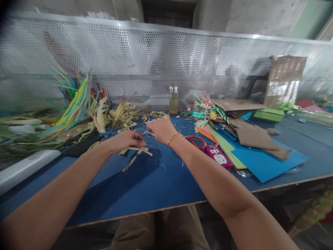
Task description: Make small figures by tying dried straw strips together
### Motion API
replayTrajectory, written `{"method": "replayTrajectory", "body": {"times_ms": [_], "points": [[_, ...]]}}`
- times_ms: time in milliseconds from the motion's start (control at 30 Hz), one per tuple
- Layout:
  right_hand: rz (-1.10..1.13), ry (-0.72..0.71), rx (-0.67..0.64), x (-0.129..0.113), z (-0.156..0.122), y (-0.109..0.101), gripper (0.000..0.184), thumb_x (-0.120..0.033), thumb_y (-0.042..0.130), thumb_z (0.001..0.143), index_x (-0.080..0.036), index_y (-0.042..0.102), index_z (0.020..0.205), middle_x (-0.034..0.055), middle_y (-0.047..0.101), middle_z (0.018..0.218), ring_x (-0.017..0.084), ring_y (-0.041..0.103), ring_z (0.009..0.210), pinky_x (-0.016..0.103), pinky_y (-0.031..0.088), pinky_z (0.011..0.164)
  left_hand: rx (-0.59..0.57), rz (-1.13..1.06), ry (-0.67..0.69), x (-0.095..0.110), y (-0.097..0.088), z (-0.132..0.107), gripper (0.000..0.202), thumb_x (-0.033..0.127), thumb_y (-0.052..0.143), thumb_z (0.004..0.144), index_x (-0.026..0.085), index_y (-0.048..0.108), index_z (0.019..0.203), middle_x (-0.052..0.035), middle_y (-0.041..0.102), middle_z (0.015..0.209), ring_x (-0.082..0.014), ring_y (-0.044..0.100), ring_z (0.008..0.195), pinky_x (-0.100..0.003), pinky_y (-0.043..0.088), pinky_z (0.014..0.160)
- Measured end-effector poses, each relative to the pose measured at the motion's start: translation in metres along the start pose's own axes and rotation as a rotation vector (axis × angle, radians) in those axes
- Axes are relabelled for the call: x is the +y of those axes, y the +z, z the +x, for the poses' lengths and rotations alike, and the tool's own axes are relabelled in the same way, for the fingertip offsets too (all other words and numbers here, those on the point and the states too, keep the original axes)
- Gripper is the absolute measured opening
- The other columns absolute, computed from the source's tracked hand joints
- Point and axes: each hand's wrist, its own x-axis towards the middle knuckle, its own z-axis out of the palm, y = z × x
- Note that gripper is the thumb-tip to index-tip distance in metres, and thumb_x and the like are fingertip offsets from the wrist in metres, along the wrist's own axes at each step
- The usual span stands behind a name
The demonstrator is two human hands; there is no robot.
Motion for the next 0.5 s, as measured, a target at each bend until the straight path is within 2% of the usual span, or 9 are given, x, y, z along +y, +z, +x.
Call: {"method": "replayTrajectory", "body": {"times_ms": [67, 167, 300, 433, 500], "points": [[0.044, 0.024, 0.037, 0.001, 0.0, 0.003, 0.019, -0.018, 0.046, 0.09, -0.021, 0.065, 0.089, 0.0059, 0.068, 0.092, 0.02, 0.057, 0.089, 0.035, 0.029, 0.081, -0.088, -0.116, -0.033, 0.003, 0.002, -0.004, 0.02, 0.036, 0.081, 0.056, 0.019, 0.071, 0.062, -0.002, 0.066, 0.065, -0.014, 0.057, 0.061, -0.025, 0.045, 0.064], [0.257, 0.072, 0.147, 0.001, 0.001, 0.008, 0.016, -0.018, 0.05, 0.088, -0.021, 0.065, 0.092, 0.003, 0.069, 0.095, 0.017, 0.059, 0.091, 0.032, 0.034, 0.083, -0.161, -0.268, -0.051, 0.006, 0.007, -0.007, 0.023, 0.035, 0.082, 0.058, 0.017, 0.069, 0.064, -0.0026, 0.067, 0.069, -0.0134, 0.057, 0.064, -0.026, 0.047, 0.068], [0.529, 0.165, 0.256, 0.005, 0.002, 0.011, 0.025, -0.017, 0.06, 0.081, -0.019, 0.064, 0.106, 0.0034, 0.069, 0.1, 0.014, 0.06, 0.087, 0.028, 0.042, 0.081, -0.084, -0.422, -0.034, 0.005, 0.011, -0.005, 0.027, 0.036, 0.084, 0.057, 0.017, 0.067, 0.065, -0.0022, 0.064, 0.068, -0.0127, 0.056, 0.065, -0.026, 0.048, 0.067], [0.658, 0.166, 0.114, 0.011, 0.002, 0.007, 0.013, -0.024, 0.063, 0.08, -0.016, 0.071, 0.085, 0.0041, 0.07, 0.086, 0.014, 0.06, 0.078, 0.028, 0.044, 0.074, 0.03, -0.49, 0.013, 0.0, 0.006, 0.0, 0.03, 0.037, 0.083, 0.059, 0.016, 0.063, 0.063, -0.0011, 0.061, 0.065, -0.0103, 0.054, 0.062, -0.024, 0.046, 0.063], [0.673, 0.125, 0.052, 0.01, 0.001, 0.006, 0.012, -0.026, 0.066, 0.078, -0.017, 0.073, 0.082, 0.0033, 0.069, 0.083, 0.014, 0.059, 0.077, 0.028, 0.043, 0.074, 0.047, -0.483, 0.024, -0.002, 0.004, 0.001, 0.031, 0.037, 0.083, 0.059, 0.015, 0.062, 0.063, -0.001, 0.06, 0.064, -0.0105, 0.053, 0.06, -0.024, 0.046, 0.061]]}}
